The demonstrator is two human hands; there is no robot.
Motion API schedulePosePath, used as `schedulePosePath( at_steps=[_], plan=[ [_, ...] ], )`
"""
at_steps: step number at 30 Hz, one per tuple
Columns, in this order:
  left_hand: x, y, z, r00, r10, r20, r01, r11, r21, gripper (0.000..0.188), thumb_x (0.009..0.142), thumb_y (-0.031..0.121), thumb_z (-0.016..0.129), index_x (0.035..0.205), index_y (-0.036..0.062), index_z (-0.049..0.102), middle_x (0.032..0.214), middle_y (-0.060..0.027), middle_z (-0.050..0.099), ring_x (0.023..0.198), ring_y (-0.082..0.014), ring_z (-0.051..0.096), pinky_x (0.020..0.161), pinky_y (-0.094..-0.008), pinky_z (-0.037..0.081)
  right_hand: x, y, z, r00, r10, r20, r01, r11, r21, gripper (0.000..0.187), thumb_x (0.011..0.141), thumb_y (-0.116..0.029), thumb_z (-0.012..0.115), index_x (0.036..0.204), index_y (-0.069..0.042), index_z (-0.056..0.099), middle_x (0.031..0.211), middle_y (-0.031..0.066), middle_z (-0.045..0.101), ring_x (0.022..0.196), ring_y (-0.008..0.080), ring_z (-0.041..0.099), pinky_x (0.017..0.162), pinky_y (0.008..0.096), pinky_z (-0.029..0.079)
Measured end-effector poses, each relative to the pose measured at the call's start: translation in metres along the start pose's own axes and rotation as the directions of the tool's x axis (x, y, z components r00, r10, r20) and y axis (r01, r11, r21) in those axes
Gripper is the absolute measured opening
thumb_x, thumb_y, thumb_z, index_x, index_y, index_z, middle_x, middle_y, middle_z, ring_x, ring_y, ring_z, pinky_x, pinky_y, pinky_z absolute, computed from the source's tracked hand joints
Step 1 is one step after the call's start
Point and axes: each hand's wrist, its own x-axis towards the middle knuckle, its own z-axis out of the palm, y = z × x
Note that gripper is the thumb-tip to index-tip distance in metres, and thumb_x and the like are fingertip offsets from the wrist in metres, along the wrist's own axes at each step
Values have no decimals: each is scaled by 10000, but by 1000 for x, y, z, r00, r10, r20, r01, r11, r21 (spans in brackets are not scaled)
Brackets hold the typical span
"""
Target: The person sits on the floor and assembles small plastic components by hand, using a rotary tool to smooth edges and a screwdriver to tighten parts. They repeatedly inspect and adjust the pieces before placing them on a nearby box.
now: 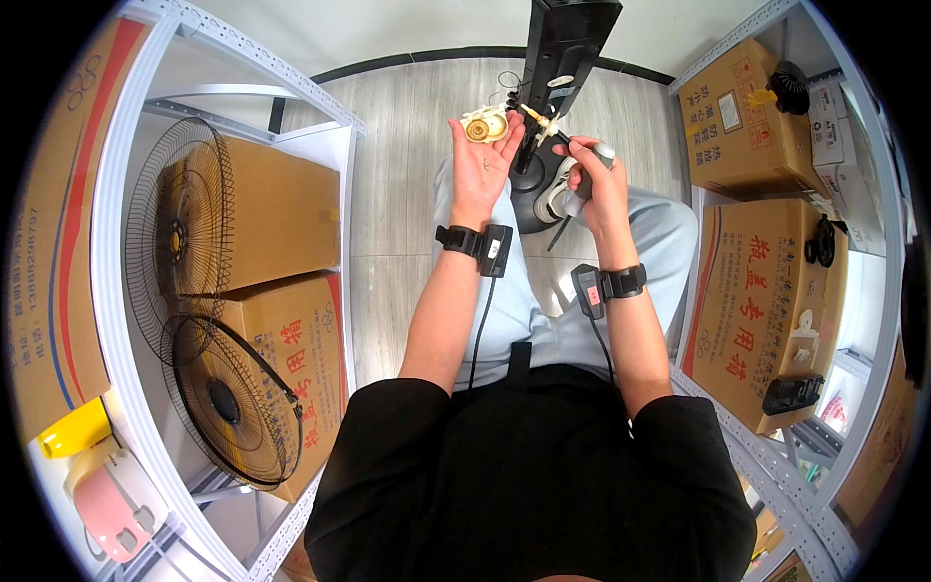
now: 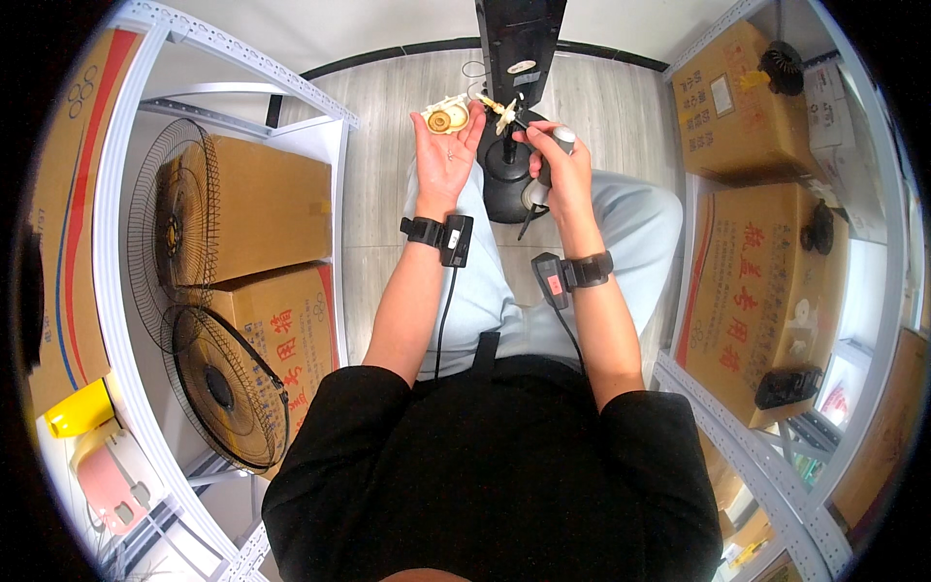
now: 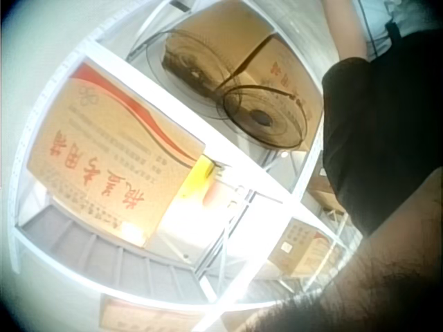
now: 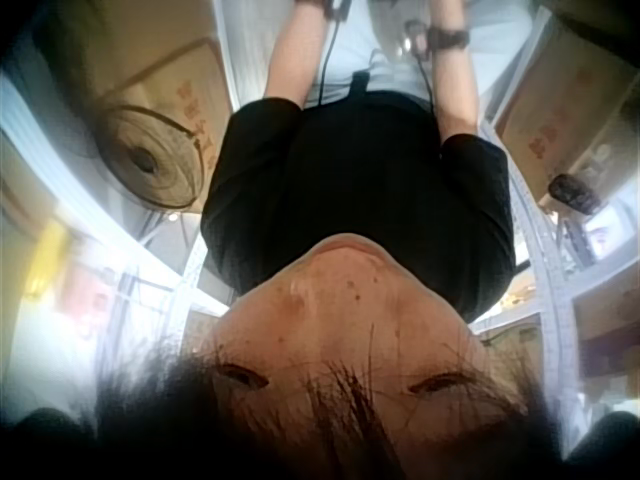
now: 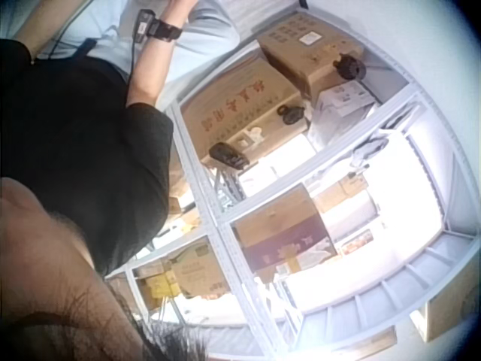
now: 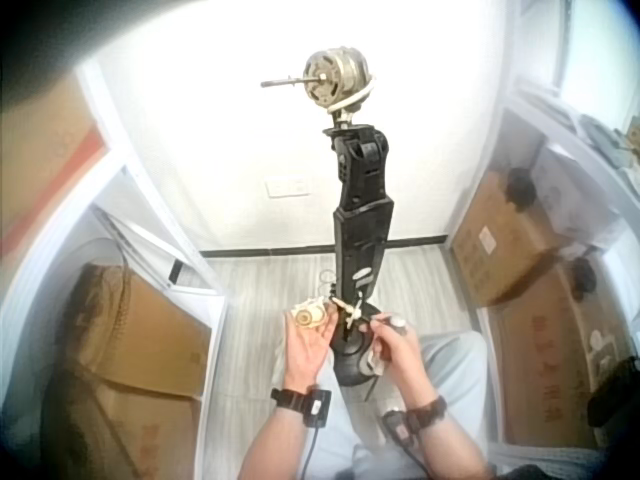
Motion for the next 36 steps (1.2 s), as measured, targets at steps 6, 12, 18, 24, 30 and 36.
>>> schedulePosePath(
  at_steps=[6,12,18,24,30,36],
  plan=[
    [0,-1,1,1000,11,-11,-10,1000,27,791,912,543,499,1336,-95,307,1325,-285,445,1228,-375,480,1051,-460,421,0,0,-1,1000,2,-9,-1,1000,3,195,864,-122,644,1005,8,612,909,155,693,550,72,503,492,206,391],
    [0,-1,1,1000,6,-8,-5,1000,24,774,921,540,482,1326,-99,324,1321,-284,451,1222,-371,486,1055,-459,418,0,0,-6,1000,2,-10,-2,1000,16,190,865,-121,642,1001,9,612,910,157,693,550,70,502,495,205,393],
    [-2,-2,4,1000,-3,-20,3,1000,18,751,926,535,478,1315,-94,345,1309,-275,463,1219,-372,485,1060,-462,409,-2,-4,-9,1000,15,-18,-15,1000,2,185,879,-126,619,1002,11,596,945,178,687,548,74,486,510,215,398],
    [-2,-5,3,998,-40,-43,38,998,-54,698,936,498,491,1297,-88,377,1286,-272,481,1218,-380,478,1065,-468,396,-7,-11,-17,999,-11,-47,12,999,31,154,874,-129,638,970,-11,613,896,141,698,522,62,489,479,203,395],
    [1,-23,18,984,-179,-15,180,982,55,665,959,484,448,1282,-94,394,1281,-291,483,1215,-388,484,1068,-475,396,-25,-48,-26,976,-143,-166,161,982,96,167,879,-154,638,967,-15,609,881,129,698,529,63,495,489,204,404],
    [11,-58,67,936,-352,4,352,935,33,628,942,474,502,1233,-79,438,1253,-275,503,1208,-384,488,1058,-475,415,-52,-91,-41,886,-294,-358,358,925,126,236,876,-198,655,994,-2,596,894,140,695,525,72,494,482,211,398]
  ],
)
